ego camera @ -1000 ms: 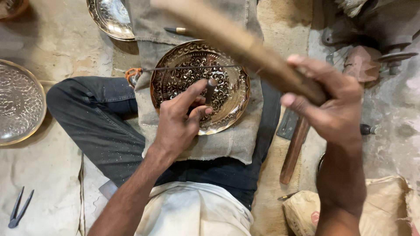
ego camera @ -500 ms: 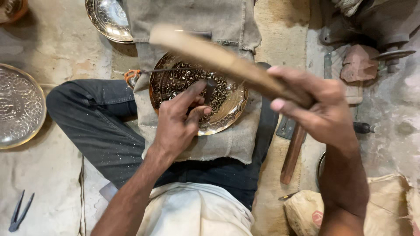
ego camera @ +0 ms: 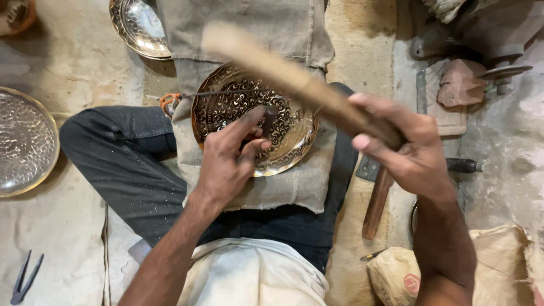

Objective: The person sits on the floor with an engraved brass plate resting on a cloth pad over their lap. They hold a punch against the plate's patterned surface with one hand and repeatedly strike it with a wooden mallet held in the other hand, repositioning the punch across the design to work the metal.

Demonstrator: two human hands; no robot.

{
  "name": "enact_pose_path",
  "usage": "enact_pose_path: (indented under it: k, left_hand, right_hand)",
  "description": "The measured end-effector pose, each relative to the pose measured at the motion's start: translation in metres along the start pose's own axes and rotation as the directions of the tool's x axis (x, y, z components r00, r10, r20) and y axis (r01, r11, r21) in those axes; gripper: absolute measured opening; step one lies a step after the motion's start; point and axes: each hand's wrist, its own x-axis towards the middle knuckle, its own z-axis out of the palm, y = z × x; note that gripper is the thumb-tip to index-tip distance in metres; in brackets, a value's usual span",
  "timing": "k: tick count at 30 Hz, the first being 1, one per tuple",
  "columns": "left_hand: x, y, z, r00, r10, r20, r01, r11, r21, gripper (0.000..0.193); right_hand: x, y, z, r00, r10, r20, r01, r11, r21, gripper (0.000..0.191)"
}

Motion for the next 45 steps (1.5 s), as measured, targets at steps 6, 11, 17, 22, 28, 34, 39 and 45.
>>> enact_pose_path:
  k: [6, 11, 17, 22, 28, 34, 39, 45]
  left_hand:
    - [0.001, 0.003, -0.002, 0.997, -0.066, 0.041, 0.067, 0.997, -0.029, 0.055]
    - [0.000, 0.001, -0.003, 0.998, -0.035, 0.052, 0.040, 0.995, -0.094, 0.059]
    - [-0.002, 0.000, -0.006, 0.991, -0.086, 0.105, 0.088, 0.996, -0.016, 0.030]
    - [0.007, 0.000, -0.017, 0.994, -0.024, 0.109, 0.030, 0.998, -0.055, 0.050]
    - [0.015, 0.000, -0.021, 0.981, 0.052, 0.185, -0.069, 0.994, 0.084, 0.052]
    - [0.014, 0.000, -0.020, 0.978, 0.094, 0.185, -0.118, 0.986, 0.121, 0.039]
    - [0.016, 0.000, -0.018, 0.981, 0.045, 0.187, -0.053, 0.998, 0.037, 0.049]
    - [0.017, 0.001, -0.018, 0.981, 0.049, 0.186, -0.070, 0.991, 0.110, 0.049]
  right_hand:
    - [-0.005, 0.003, -0.003, 0.998, 0.051, 0.036, -0.050, 0.998, -0.039, 0.046]
    - [-0.005, 0.001, -0.001, 0.994, 0.044, 0.095, -0.041, 0.998, -0.042, 0.046]
    - [-0.017, -0.012, -0.002, 0.985, 0.155, 0.073, -0.141, 0.976, -0.166, 0.059]
    - [-0.028, -0.008, 0.007, 0.975, 0.070, -0.213, -0.048, 0.993, 0.109, 0.063]
    - [-0.035, 0.026, 0.018, 0.972, -0.010, -0.236, -0.022, 0.991, -0.129, 0.062]
    - [-0.026, 0.026, 0.019, 0.964, -0.008, -0.267, 0.023, 0.998, 0.055, 0.053]
    - [-0.015, 0.020, 0.019, 0.966, 0.093, -0.242, -0.033, 0.970, 0.239, 0.055]
    - [-0.025, 0.020, 0.019, 0.971, 0.072, -0.229, -0.048, 0.993, 0.111, 0.051]
